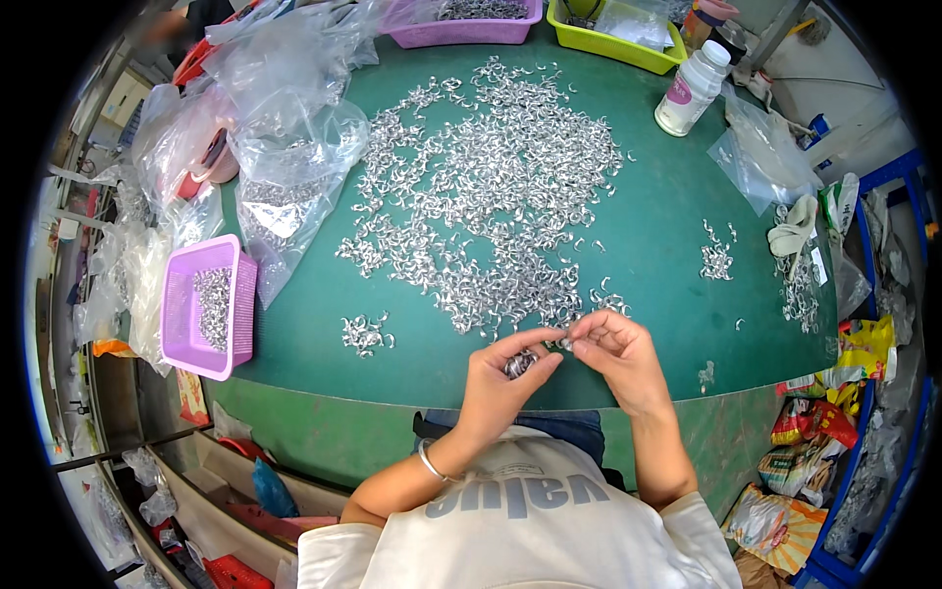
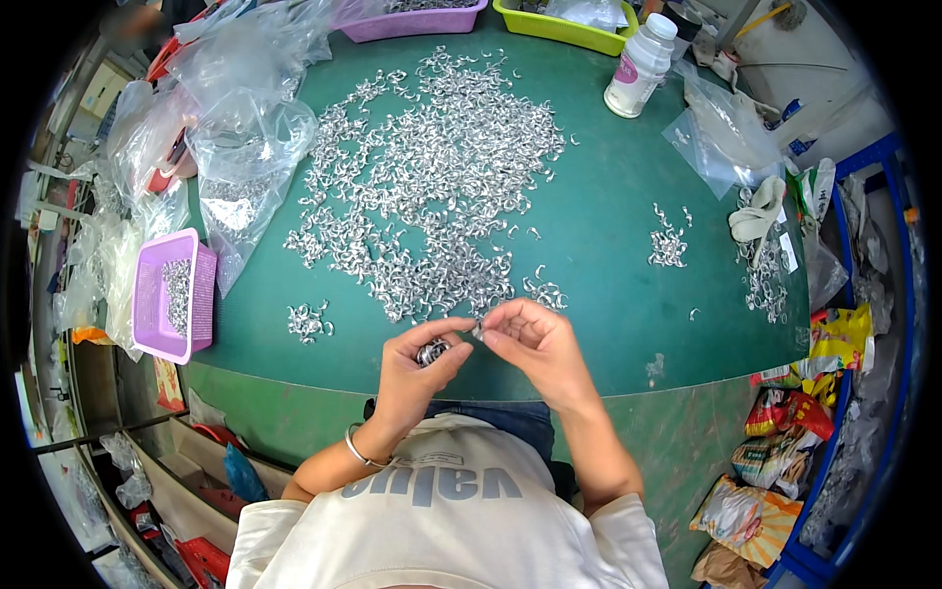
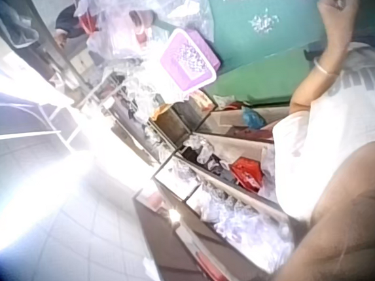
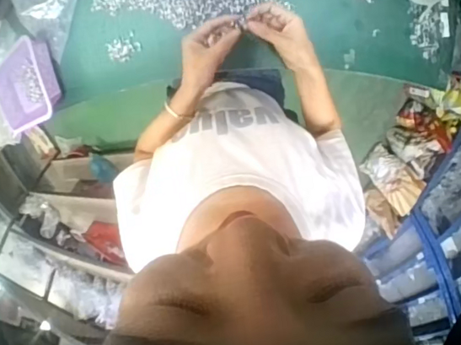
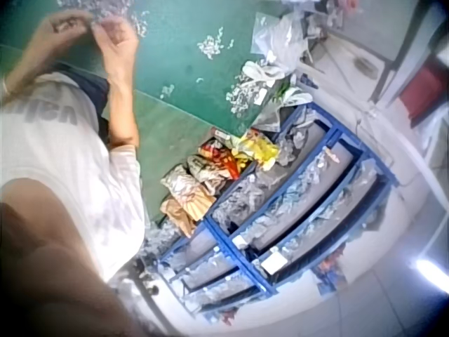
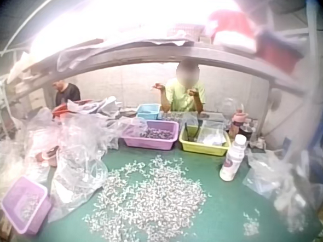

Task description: The person sorts and organizes small silver metal components on a workbench, picking them up individually from a large pile and grouping them or placing them into a pink bin.

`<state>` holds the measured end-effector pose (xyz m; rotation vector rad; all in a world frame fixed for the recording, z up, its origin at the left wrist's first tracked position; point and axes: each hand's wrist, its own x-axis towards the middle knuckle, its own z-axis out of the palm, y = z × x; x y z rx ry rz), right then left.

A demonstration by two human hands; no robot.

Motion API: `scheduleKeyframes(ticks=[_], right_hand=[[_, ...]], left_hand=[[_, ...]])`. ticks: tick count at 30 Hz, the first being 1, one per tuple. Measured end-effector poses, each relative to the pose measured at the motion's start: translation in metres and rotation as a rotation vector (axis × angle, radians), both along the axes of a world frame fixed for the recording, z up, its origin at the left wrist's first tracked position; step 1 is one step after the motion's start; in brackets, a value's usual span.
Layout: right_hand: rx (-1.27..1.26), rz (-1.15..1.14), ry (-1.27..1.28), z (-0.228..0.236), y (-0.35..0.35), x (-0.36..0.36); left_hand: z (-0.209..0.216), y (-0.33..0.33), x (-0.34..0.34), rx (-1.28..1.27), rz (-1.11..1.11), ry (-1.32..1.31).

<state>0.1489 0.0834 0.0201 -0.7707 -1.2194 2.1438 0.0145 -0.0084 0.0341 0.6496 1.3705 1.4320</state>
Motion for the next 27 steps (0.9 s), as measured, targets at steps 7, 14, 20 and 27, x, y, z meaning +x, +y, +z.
scheduleKeyframes(ticks=[7,14,20,27], right_hand=[[0.046,0.016,0.045,0.012,-0.012,0.005],[0.309,-0.118,0.010,0.023,-0.022,0.001],[0.474,-0.159,-0.015,0.032,-0.025,0.002],[0.752,-0.277,-0.104,0.037,-0.028,0.000]], left_hand=[[0.000,-0.003,0.000,0.128,-0.011,0.190],[0.014,-0.008,0.002,0.034,-0.036,0.007],[0.018,-0.009,0.002,0.017,-0.072,-0.115],[0.019,-0.010,0.003,0.044,-0.065,-0.133]])
